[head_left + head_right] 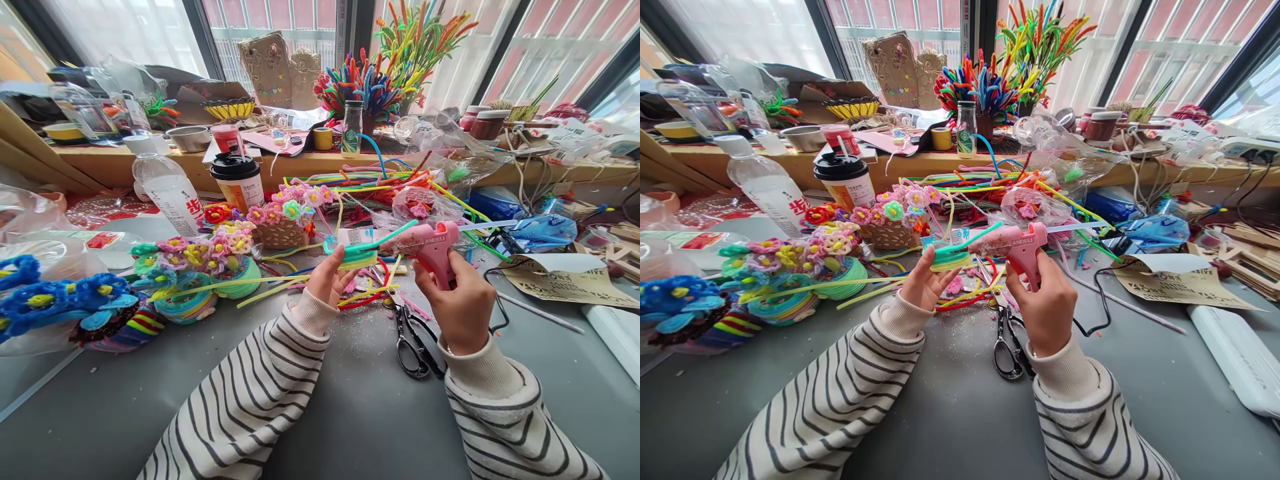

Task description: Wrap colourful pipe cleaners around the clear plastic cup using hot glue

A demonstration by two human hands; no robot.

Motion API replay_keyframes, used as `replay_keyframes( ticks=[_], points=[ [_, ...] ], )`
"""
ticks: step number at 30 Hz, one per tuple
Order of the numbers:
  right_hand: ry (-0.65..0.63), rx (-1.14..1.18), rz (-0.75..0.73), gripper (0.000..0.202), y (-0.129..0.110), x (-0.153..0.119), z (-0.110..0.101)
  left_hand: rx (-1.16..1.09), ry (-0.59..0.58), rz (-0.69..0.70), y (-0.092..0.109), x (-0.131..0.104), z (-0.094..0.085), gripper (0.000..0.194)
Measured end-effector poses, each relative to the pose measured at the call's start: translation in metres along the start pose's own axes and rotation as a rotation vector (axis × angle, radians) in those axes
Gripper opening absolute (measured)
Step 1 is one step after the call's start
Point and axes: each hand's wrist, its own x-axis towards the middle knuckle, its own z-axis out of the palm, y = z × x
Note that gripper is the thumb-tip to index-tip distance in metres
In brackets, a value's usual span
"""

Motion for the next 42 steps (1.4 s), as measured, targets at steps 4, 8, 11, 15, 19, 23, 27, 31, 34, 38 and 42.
replay_keyframes(
  ticks=[4, 8, 11, 15, 19, 23, 27, 31, 34, 38, 42],
  points=[
    [-0.007, -0.015, 0.007, 0.029, -0.0006, 0.0004, -0.0006, 0.018, -0.005, 0.009, -0.0003, -0.0004, -0.0002, 0.024],
    [0.001, -0.024, 0.007, 0.030, -0.0004, 0.0009, -0.0008, 0.022, -0.002, -0.005, 0.0005, -0.0002, 0.0000, 0.028],
    [0.006, -0.031, -0.003, 0.030, -0.0003, 0.0008, -0.0010, 0.021, 0.013, -0.019, 0.0018, -0.0005, 0.0009, 0.028],
    [0.019, -0.021, -0.028, 0.027, 0.0001, 0.0007, -0.0015, 0.004, 0.011, -0.018, 0.0027, -0.0009, 0.0012, 0.026],
    [0.025, -0.025, -0.011, 0.026, 0.0005, 0.0013, -0.0021, -0.005, 0.010, -0.015, 0.0024, -0.0013, 0.0003, 0.024],
    [0.023, -0.029, 0.005, 0.027, 0.0003, 0.0019, -0.0025, -0.007, -0.010, -0.002, 0.0021, -0.0019, -0.0001, 0.023],
    [0.027, -0.031, 0.016, 0.025, 0.0004, 0.0020, -0.0024, -0.004, 0.011, -0.004, 0.0024, -0.0022, 0.0004, 0.021],
    [0.034, -0.040, 0.019, 0.024, 0.0018, 0.0015, -0.0021, -0.002, 0.002, -0.002, 0.0024, -0.0018, 0.0004, 0.021],
    [0.039, -0.043, 0.016, 0.025, 0.0034, 0.0011, -0.0020, -0.002, -0.025, 0.003, 0.0023, -0.0017, -0.0002, 0.022],
    [0.047, -0.035, 0.002, 0.026, 0.0046, 0.0012, -0.0023, -0.015, -0.039, 0.015, 0.0025, -0.0021, -0.0004, 0.020],
    [0.037, -0.041, 0.007, 0.024, 0.0047, 0.0012, -0.0026, 0.010, -0.032, 0.006, 0.0027, -0.0014, -0.0003, 0.026]
  ],
)
